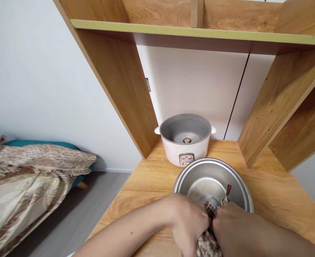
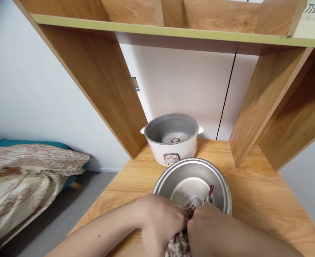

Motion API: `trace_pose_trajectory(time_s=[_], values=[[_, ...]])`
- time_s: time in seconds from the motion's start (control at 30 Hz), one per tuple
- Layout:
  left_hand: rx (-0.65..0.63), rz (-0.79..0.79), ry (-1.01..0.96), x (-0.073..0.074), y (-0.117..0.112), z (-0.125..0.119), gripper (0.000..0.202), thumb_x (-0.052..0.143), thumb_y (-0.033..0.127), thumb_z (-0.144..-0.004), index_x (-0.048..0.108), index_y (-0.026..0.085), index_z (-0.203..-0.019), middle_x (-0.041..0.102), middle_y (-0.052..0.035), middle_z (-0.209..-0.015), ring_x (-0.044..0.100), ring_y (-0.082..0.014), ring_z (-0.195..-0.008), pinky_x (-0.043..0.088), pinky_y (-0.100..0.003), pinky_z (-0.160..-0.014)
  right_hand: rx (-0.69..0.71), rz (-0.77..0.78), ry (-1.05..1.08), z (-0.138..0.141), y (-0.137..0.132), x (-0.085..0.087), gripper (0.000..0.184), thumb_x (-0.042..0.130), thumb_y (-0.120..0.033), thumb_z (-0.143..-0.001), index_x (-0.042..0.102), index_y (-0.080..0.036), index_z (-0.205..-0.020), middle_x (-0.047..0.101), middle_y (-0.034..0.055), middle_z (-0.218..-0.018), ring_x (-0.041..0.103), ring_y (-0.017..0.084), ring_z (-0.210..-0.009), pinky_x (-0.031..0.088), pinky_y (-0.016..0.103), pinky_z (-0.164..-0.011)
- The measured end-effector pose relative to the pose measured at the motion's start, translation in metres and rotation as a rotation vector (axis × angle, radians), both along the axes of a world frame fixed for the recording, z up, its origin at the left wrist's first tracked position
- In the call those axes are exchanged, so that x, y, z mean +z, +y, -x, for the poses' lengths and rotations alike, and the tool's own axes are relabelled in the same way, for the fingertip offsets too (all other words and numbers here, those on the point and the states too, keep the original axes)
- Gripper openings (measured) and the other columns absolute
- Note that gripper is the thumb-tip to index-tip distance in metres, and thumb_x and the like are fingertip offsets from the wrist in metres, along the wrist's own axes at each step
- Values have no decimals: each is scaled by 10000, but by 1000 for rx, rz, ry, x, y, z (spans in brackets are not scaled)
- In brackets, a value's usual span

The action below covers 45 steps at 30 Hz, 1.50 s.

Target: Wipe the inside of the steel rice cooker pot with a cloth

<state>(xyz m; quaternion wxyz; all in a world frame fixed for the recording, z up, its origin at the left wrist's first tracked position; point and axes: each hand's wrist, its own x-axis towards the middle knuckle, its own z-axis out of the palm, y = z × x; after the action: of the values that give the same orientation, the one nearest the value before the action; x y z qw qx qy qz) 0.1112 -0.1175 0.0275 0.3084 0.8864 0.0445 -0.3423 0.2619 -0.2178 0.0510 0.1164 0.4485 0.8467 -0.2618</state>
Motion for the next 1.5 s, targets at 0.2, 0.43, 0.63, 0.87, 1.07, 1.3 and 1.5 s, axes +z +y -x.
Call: trace_pose_trajectory(time_s=[0.2, 0.43, 0.63, 0.87, 1.07, 1.3, 1.5], values=[[1, -1, -29, 0, -1, 2, 439, 877, 425, -515, 458, 298, -549, 463, 40, -484, 549, -232, -567, 480, -379, -609, 120, 94, -162, 5, 7, 20, 471, 578, -421, -963, 891, -94, -1092, 868, 209, -1082, 813, 349, -976, 529, 418, -822], [-47, 3, -1, -5, 1, 0, 446, 867, 445, -524, 445, 303, -505, 454, 33, -452, 527, -234, -538, 466, -387, -602, 152, 187, -231, 12, 12, 37, 505, 595, -373, -941, 872, 8, -1125, 849, 269, -1084, 816, 370, -1032, 547, 405, -826], [-31, 11, 1, 0, 0, 0, 435, 874, 449, -542, 467, 299, -518, 453, 41, -452, 538, -231, -552, 472, -379, -617, 132, 133, -149, 8, 10, 23, 452, 627, -396, -928, 889, -64, -1087, 864, 228, -1070, 817, 355, -960, 543, 403, -803], [8, -33, 50, 10, -3, -1, 476, 914, 392, -525, 451, 286, -508, 382, 73, -447, 515, -202, -518, 467, -363, -598, 82, 62, -120, 4, 8, 13, 386, 676, -428, -897, 899, -139, -1023, 874, 177, -988, 808, 339, -871, 540, 405, -802], [-32, -20, 37, 8, -3, 0, 478, 910, 424, -550, 453, 293, -510, 400, 58, -446, 531, -221, -543, 463, -375, -605, 147, 123, -158, 7, 10, 18, 466, 623, -412, -960, 881, -45, -1085, 861, 231, -1075, 823, 367, -999, 519, 405, -779], [-28, 0, 9, 0, 0, 2, 468, 887, 492, -569, 461, 300, -543, 450, 41, -476, 542, -231, -572, 466, -376, -628, 160, 60, -157, 11, 9, 25, 393, 614, -396, -970, 878, -106, -994, 872, 177, -1017, 822, 317, -902, 467, 411, -718], [-1, 16, 15, -1, 1, 2, 456, 881, 500, -539, 469, 303, -543, 510, 34, -493, 549, -235, -571, 479, -380, -641, 119, 44, -160, 10, 8, 24, 381, 638, -435, -952, 868, -131, -955, 874, 157, -1000, 812, 305, -869, 445, 410, -703]])
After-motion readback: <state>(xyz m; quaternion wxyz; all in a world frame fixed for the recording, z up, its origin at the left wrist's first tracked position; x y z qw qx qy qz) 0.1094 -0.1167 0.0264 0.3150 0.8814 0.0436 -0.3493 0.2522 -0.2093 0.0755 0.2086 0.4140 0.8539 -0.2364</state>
